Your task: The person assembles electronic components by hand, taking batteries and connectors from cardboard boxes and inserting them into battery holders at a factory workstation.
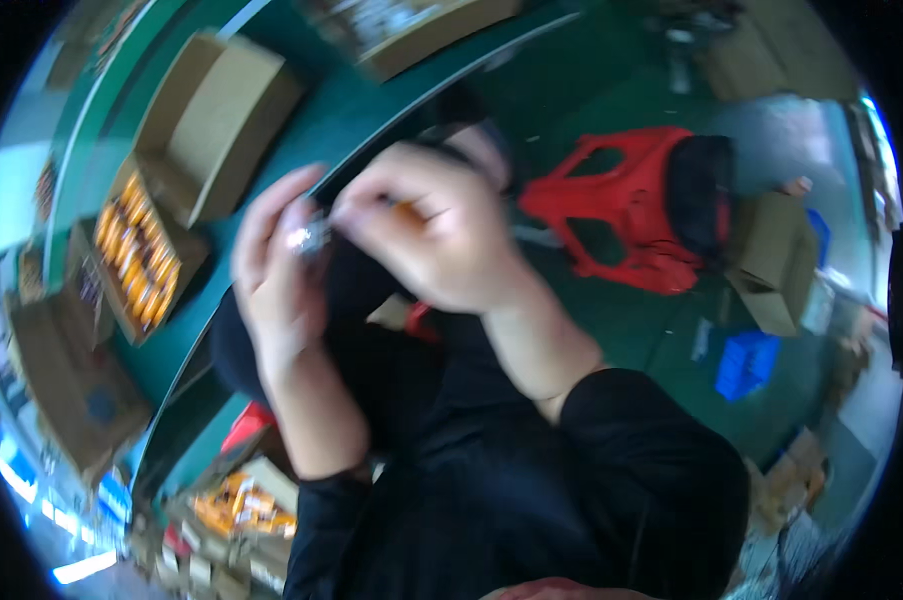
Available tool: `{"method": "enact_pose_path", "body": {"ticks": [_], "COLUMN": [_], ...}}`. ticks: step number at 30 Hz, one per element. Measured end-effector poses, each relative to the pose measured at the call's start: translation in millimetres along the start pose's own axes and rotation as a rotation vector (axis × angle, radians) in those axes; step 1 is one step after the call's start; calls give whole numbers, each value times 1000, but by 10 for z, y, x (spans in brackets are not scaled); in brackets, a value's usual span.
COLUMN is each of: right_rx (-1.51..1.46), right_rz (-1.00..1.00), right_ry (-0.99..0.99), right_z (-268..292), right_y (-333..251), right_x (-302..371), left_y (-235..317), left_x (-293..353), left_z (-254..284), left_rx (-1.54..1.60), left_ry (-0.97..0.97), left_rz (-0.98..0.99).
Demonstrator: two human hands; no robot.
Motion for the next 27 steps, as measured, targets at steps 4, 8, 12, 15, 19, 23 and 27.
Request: {"method": "enact_pose_path", "body": {"ticks": [4, 8, 12, 15, 19, 23, 27], "right_rx": [-206, -212, -132, -125, -254, -979, -1009], "right_rz": [51, 19, -5, -24, -210, -147, -261], "right_ry": [-134, -66, -49, -103, -160, -185, -92], "right_z": [-16, 122, 83, 9, -3, 191, -48], "right_y": [44, -44, -49, -92, -219, 105, -214], "right_x": [21, 48, 70, 117, 183, 127, 242], "left_y": [14, -35, -184, -255, 174, 626, 776], "left_x": [31, 37, 72, 58, -27, 428, 1026], "left_z": [86, -18, 108, 185, 221, 796, 1378], "left_rx": [9, 138, -129, -167, 507, 481, 501], "left_ry": [-19, -144, -100, 1, 29, 244, 251], "left_rz": [-26, -26, -200, -270, -200, -398, -530]}}
Point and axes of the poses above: each hand's wrist, its own x-axis away from the middle knuckle, its own z-axis out of the back of the hand, y = z × x, the point moved 2 cm from there along -x, towards the middle knuckle, and after that the axes turned 5 degrees about x, right-handed, at the moved point
